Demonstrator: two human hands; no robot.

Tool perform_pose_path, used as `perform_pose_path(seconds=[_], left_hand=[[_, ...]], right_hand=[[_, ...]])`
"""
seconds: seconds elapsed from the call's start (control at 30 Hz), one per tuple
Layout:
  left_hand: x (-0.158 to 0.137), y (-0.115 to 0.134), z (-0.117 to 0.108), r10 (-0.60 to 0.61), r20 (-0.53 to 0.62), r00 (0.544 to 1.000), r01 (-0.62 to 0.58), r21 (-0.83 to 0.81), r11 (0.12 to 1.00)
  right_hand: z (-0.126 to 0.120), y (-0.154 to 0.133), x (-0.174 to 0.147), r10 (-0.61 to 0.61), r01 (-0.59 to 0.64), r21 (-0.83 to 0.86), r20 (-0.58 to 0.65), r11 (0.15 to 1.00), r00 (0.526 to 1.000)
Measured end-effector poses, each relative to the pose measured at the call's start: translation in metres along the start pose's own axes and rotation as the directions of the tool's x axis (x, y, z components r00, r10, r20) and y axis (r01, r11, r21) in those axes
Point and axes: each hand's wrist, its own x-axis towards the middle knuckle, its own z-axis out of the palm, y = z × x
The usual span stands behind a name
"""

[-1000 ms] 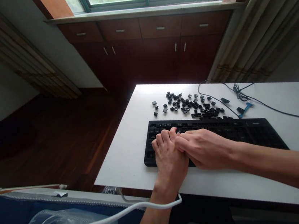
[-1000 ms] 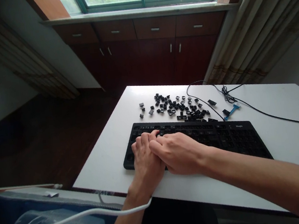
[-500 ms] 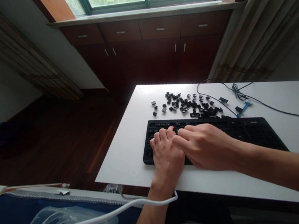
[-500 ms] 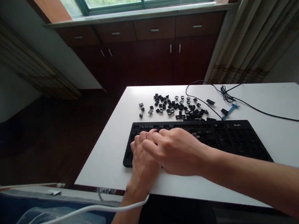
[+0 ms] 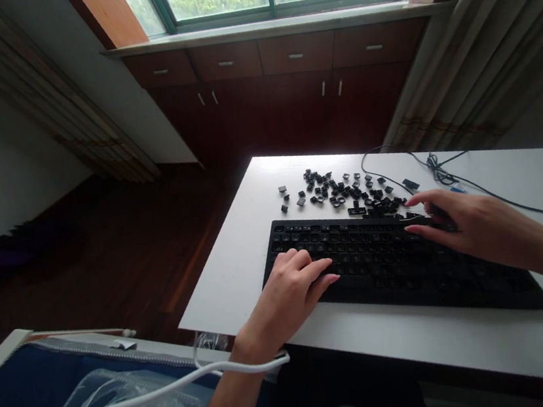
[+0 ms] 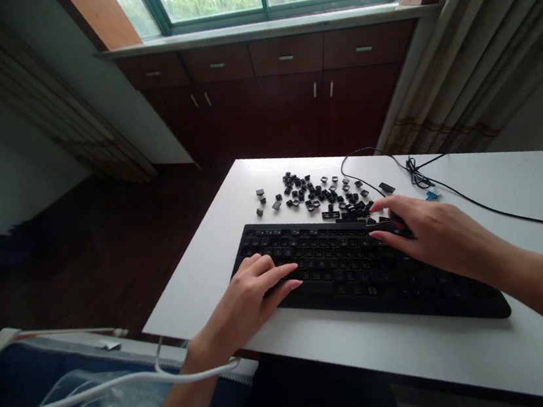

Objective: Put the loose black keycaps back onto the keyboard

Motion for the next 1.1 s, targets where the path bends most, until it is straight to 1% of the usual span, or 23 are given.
perform_pose_path(seconds=[0.03, 0.1, 0.13, 0.2, 0.27, 0.37, 0.43, 0.5, 0.57, 0.6, 0.63, 0.7, 0.73, 0.77, 0.8, 0.83, 0.87, 0.93, 1.0, 1.1], left_hand=[[0.002, 0.0, -0.001, 0.006, 0.004, 1.0, -0.006, -0.005, 1.0], [0.006, -0.001, -0.002, 0.021, 0.016, 1.0, -0.021, -0.011, 1.0], [0.008, -0.001, -0.003, 0.033, 0.022, 0.999, -0.032, -0.013, 0.999], [0.011, -0.002, -0.005, 0.059, 0.026, 0.998, -0.059, -0.013, 0.998], [0.015, -0.002, -0.006, 0.087, 0.016, 0.996, -0.087, -0.004, 0.996], [0.02, -0.001, -0.004, 0.126, 0.018, 0.992, -0.126, 0.023, 0.992], [0.023, 0.0, -0.001, 0.148, 0.033, 0.988, -0.15, 0.04, 0.988], [0.025, 0.001, 0.004, 0.164, 0.043, 0.986, -0.166, 0.054, 0.985], [0.025, 0.002, 0.006, 0.17, 0.041, 0.985, -0.173, 0.059, 0.983], [0.024, 0.002, 0.007, 0.172, 0.037, 0.984, -0.174, 0.058, 0.983], [0.023, 0.002, 0.006, 0.172, 0.032, 0.985, -0.174, 0.052, 0.983], [0.02, 0.002, 0.003, 0.148, 0.024, 0.989, -0.149, 0.022, 0.989], [0.018, 0.002, 0.0, 0.119, 0.024, 0.993, -0.119, 0.004, 0.993], [0.016, 0.003, -0.003, 0.081, 0.029, 0.996, -0.081, -0.013, 0.997], [0.014, 0.003, -0.007, 0.039, 0.042, 0.998, -0.038, -0.028, 0.999], [0.011, 0.004, -0.01, 0.0, 0.059, 0.998, 0.002, -0.038, 0.999], [0.009, 0.004, -0.013, -0.031, 0.076, 0.997, 0.034, -0.043, 0.998], [0.006, 0.003, -0.016, -0.065, 0.105, 0.992, 0.071, -0.05, 0.996], [0.004, 0.001, -0.016, -0.071, 0.113, 0.991, 0.078, -0.06, 0.995], [0.003, -0.003, -0.013, -0.031, 0.102, 0.994, 0.041, -0.097, 0.994]], right_hand=[[0.001, 0.014, -0.008, 0.047, -0.047, 0.016, 0.0, 0.999, 0.999], [0.002, 0.036, -0.023, 0.155, -0.15, 0.1, -0.036, 0.984, 0.987], [0.003, 0.043, -0.03, 0.213, -0.202, 0.143, -0.07, 0.969, 0.974], [0.004, 0.052, -0.04, 0.298, -0.267, 0.219, -0.12, 0.938, 0.947], [0.006, 0.056, -0.046, 0.311, -0.272, 0.265, -0.115, 0.925, 0.944], [0.009, 0.06, -0.049, 0.257, -0.224, 0.289, -0.079, 0.931, 0.963], [0.012, 0.065, -0.05, 0.223, -0.196, 0.232, -0.093, 0.953, 0.97], [0.015, 0.069, -0.052, 0.189, -0.179, 0.079, -0.15, 0.981, 0.97], [0.018, 0.07, -0.053, 0.139, -0.16, -0.094, -0.199, 0.983, 0.97], [0.019, 0.067, -0.053, 0.111, -0.147, -0.151, -0.228, 0.977, 0.967], [0.019, 0.062, -0.052, 0.079, -0.128, -0.178, -0.26, 0.976, 0.962], [0.02, 0.045, -0.047, 0.016, -0.067, -0.155, -0.31, 0.986, 0.951], [0.021, 0.032, -0.043, -0.017, -0.024, -0.116, -0.339, 0.993, 0.941], [0.023, 0.017, -0.039, -0.049, 0.032, -0.06, -0.318, 0.998, 0.947], [0.025, 0.0, -0.034, -0.073, 0.078, 0.0, -0.346, 0.997, 0.935], [0.028, -0.017, -0.03, -0.107, 0.133, 0.057, -0.329, 0.989, 0.938], [0.031, -0.034, -0.025, -0.144, 0.181, 0.115, -0.277, 0.977, 0.95], [0.037, -0.063, -0.017, -0.208, 0.245, 0.181, -0.201, 0.952, 0.957], [0.043, -0.082, -0.01, -0.238, 0.269, 0.244, -0.148, 0.932, 0.96], [0.048, -0.095, 0.0, -0.209, 0.236, 0.332, -0.115, 0.913, 0.971]])
